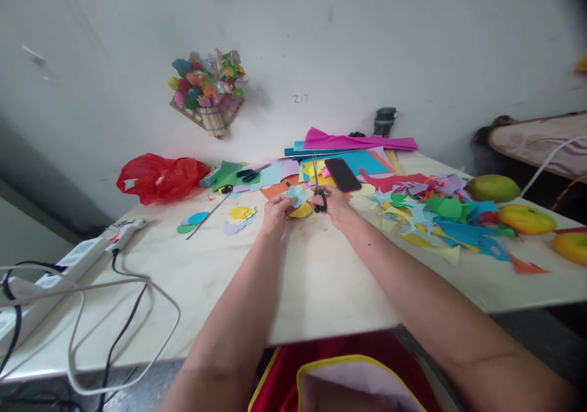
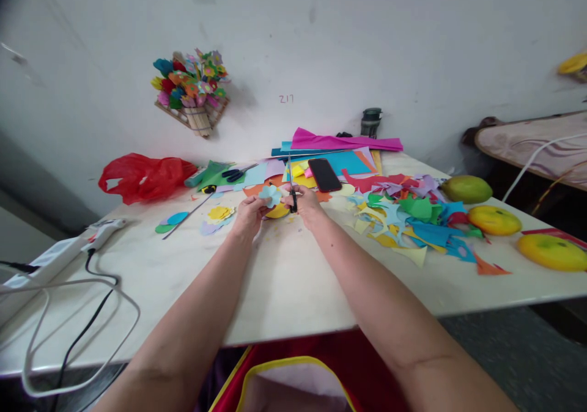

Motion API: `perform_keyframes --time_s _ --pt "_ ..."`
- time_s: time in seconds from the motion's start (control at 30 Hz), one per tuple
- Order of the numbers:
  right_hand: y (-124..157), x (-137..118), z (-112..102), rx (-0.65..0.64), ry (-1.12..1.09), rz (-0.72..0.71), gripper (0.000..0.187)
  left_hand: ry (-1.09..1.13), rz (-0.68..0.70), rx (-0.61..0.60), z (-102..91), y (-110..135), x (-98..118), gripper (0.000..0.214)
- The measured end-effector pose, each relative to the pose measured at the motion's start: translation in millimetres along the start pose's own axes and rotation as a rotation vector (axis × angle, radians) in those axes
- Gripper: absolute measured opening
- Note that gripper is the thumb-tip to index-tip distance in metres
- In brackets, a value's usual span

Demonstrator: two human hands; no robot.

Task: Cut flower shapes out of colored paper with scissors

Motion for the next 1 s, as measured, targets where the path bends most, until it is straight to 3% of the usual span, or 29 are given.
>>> perform_keyframes --time_s 0.6,0.8,1.0 --pt "-3.6 1.2 -0.8 0.045 0.018 -0.009 0.038 0.003 0.007 -0.005 0.0 -0.6 -1.1 0.028" --pt "-3.1 -1.9 -8.0 0.103 0.078 -0.019 0.035 0.015 -0.066 -0.011 -0.9 -0.3 -5.6 0.021" --pt "-5.4 -7.5 -16.2 0.159 0.151 -0.021 0.033 0.018 -0.127 -0.043 -1.6 -1.0 -14.4 0.027"
Point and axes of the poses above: each hand's wrist, its own y-axis away from the middle knuckle, its own z-axis out of the palm, x = y × z, the point moved 10 cm from there along -y, towards the middle knuckle, and after that the axes turned 9 degrees about -y, right-handed, at the moved point
